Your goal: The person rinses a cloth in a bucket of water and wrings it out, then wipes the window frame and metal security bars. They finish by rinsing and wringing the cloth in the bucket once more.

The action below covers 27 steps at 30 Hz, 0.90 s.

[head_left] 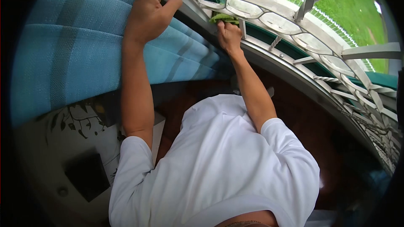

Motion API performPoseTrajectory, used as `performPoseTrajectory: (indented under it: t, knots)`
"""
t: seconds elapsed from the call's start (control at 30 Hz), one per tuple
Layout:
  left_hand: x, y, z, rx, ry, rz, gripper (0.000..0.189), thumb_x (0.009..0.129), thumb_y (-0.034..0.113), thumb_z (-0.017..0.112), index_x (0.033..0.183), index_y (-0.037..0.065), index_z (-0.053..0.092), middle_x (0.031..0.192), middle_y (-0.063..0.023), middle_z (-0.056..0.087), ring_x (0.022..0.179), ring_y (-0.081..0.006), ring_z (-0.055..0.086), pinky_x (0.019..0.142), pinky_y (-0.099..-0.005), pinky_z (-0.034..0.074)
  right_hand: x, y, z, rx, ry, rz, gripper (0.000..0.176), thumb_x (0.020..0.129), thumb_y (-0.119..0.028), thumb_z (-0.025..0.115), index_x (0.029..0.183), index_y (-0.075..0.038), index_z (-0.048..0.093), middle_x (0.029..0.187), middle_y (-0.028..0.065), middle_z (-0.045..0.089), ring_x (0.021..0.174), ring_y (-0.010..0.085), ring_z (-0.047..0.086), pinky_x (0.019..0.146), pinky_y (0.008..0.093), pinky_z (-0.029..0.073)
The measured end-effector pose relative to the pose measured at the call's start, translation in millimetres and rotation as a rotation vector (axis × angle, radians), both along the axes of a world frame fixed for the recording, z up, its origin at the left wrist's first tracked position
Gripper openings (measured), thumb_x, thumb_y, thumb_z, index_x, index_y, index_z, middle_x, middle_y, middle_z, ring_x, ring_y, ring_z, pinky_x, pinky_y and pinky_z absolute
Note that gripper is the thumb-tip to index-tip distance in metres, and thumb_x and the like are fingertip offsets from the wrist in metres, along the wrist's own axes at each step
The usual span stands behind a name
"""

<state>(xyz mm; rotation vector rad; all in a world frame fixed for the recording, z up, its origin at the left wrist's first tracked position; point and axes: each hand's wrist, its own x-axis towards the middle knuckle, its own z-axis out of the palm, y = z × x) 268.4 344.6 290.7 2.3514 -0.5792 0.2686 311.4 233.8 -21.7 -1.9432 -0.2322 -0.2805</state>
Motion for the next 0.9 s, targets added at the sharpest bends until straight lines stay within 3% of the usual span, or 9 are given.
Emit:
performPoseTrajectory:
  t: [0.03,0.1,0.2,0.3,0.4,0.53,0.8,0.87,0.9]
  knots:
    - [3,8,-1,-0.146,0.063,-0.114,0.052,0.085,-0.012,0.043,0.130,-0.003,0.065,0.129,-0.0180,0.070,0.122,-0.0254,0.068,0.113,-0.0386,0.049,-4,0,-4,-0.140,0.019,0.002,0.041,0.094,-0.037,0.062,0.075,-0.001,0.073,0.068,0.0227,0.068,0.066,0.0440,0.069,0.067,0.0514,0.057]
    - [4,13,-7,-0.175,0.066,-0.118,0.051,0.086,-0.012,0.044,0.133,-0.002,0.064,0.128,-0.0173,0.071,0.123,-0.0253,0.067,0.112,-0.0377,0.049,-7,1,5,-0.304,0.086,0.011,0.049,0.095,-0.037,0.056,0.070,0.002,0.072,0.069,0.0272,0.068,0.066,0.0479,0.069,0.072,0.0554,0.057]
    - [0,10,-10,-0.134,0.046,-0.038,0.051,0.086,-0.013,0.044,0.131,0.000,0.066,0.124,-0.0146,0.072,0.120,-0.0226,0.068,0.110,-0.0362,0.051,12,-2,36,-0.144,0.228,0.097,0.049,0.095,-0.036,0.052,0.076,0.005,0.072,0.079,0.0312,0.069,0.078,0.0498,0.069,0.079,0.0565,0.055]
    - [11,15,-12,-0.122,0.025,-0.023,0.050,0.087,-0.013,0.044,0.128,0.002,0.068,0.121,-0.0121,0.074,0.116,-0.0202,0.070,0.108,-0.0347,0.053,8,-5,59,-0.046,0.164,0.142,0.045,0.095,-0.034,0.053,0.082,0.005,0.073,0.084,0.0328,0.068,0.083,0.0496,0.069,0.082,0.0575,0.053]
    - [16,16,-11,-0.163,0.028,-0.061,0.040,0.093,-0.009,0.048,0.126,0.001,0.069,0.119,-0.0120,0.074,0.112,-0.0201,0.072,0.104,-0.0338,0.055,1,-2,47,-0.128,0.214,0.009,0.043,0.095,-0.032,0.053,0.086,0.004,0.074,0.086,0.0325,0.069,0.084,0.0497,0.069,0.082,0.0577,0.054]
    - [21,20,-8,-0.170,0.056,-0.118,0.043,0.096,-0.010,0.045,0.132,0.000,0.065,0.124,-0.0146,0.072,0.113,-0.0230,0.071,0.102,-0.0342,0.054,-4,1,14,-0.459,0.372,0.088,0.034,0.092,-0.026,0.054,0.089,0.001,0.075,0.094,0.0286,0.073,0.088,0.0489,0.072,0.085,0.0571,0.056]
    - [21,28,-19,-0.277,0.117,-0.126,0.037,0.100,-0.006,0.047,0.133,-0.002,0.063,0.121,-0.0160,0.072,0.111,-0.0222,0.072,0.103,-0.0359,0.055,-3,8,25,-0.075,0.281,0.072,0.037,0.091,-0.029,0.058,0.086,0.003,0.074,0.090,0.0300,0.072,0.083,0.0489,0.071,0.081,0.0581,0.056]
    - [22,26,-21,-0.296,0.121,-0.165,0.036,0.101,-0.006,0.047,0.132,-0.003,0.064,0.120,-0.0158,0.072,0.112,-0.0220,0.072,0.102,-0.0358,0.055,-15,8,26,-0.324,0.326,0.001,0.035,0.090,-0.027,0.060,0.083,0.004,0.074,0.088,0.0295,0.072,0.080,0.0486,0.071,0.079,0.0571,0.057]
    - [20,23,-20,-0.355,0.137,-0.111,0.033,0.098,-0.007,0.051,0.127,-0.001,0.066,0.114,-0.0147,0.072,0.106,-0.0220,0.072,0.096,-0.0336,0.057,-13,8,-7,-0.428,0.269,0.004,0.034,0.089,-0.027,0.061,0.081,0.003,0.074,0.086,0.0284,0.072,0.080,0.0481,0.071,0.079,0.0566,0.057]
